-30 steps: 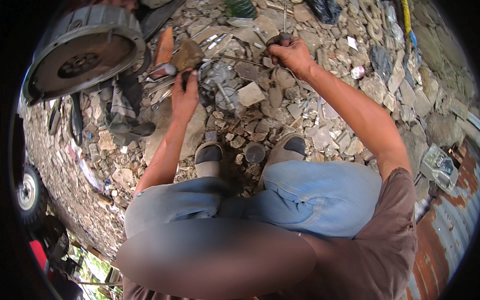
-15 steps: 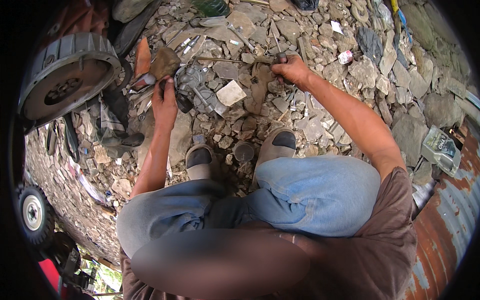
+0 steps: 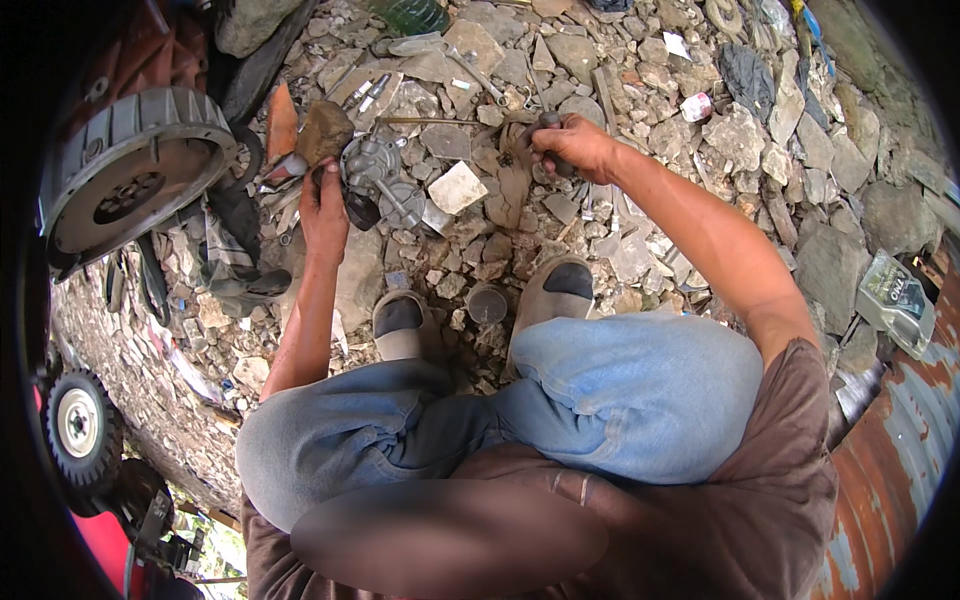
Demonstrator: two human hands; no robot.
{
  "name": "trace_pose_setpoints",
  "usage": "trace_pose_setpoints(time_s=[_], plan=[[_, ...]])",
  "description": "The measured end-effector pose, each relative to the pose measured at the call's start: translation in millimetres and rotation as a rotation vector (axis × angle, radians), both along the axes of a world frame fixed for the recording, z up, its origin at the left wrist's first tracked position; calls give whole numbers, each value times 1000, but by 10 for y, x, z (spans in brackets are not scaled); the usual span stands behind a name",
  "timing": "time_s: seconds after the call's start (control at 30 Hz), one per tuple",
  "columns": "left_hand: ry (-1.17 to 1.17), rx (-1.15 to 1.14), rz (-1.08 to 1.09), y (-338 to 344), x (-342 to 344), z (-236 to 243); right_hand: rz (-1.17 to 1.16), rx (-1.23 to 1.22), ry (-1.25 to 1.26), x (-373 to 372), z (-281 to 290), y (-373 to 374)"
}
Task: The person sits on a rocky ground and uses a screwdriver to adjust a small mechanical part held in their left hand. They repeatedly tighten or loosen screws on the component while surrounded by various tools and debris.
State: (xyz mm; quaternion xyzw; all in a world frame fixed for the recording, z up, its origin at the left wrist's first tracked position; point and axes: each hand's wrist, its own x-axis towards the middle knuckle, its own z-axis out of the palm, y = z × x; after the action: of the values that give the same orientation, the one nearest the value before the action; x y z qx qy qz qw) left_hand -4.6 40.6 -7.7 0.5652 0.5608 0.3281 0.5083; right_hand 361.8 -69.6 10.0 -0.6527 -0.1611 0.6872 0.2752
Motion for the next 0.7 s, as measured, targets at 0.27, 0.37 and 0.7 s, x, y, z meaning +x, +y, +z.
trace_pose_setpoints(time_s=[0.27,0.37,0.7], plan=[[20,-49,-12,-4,-25,2,-94,7,117,-41,28,11],[-6,10,7,-2,-23,-47,-89,31,112,2,-31,-16],[-31,-35,-2,-3,-6,-4,330,83,-219,156,-122,12]])
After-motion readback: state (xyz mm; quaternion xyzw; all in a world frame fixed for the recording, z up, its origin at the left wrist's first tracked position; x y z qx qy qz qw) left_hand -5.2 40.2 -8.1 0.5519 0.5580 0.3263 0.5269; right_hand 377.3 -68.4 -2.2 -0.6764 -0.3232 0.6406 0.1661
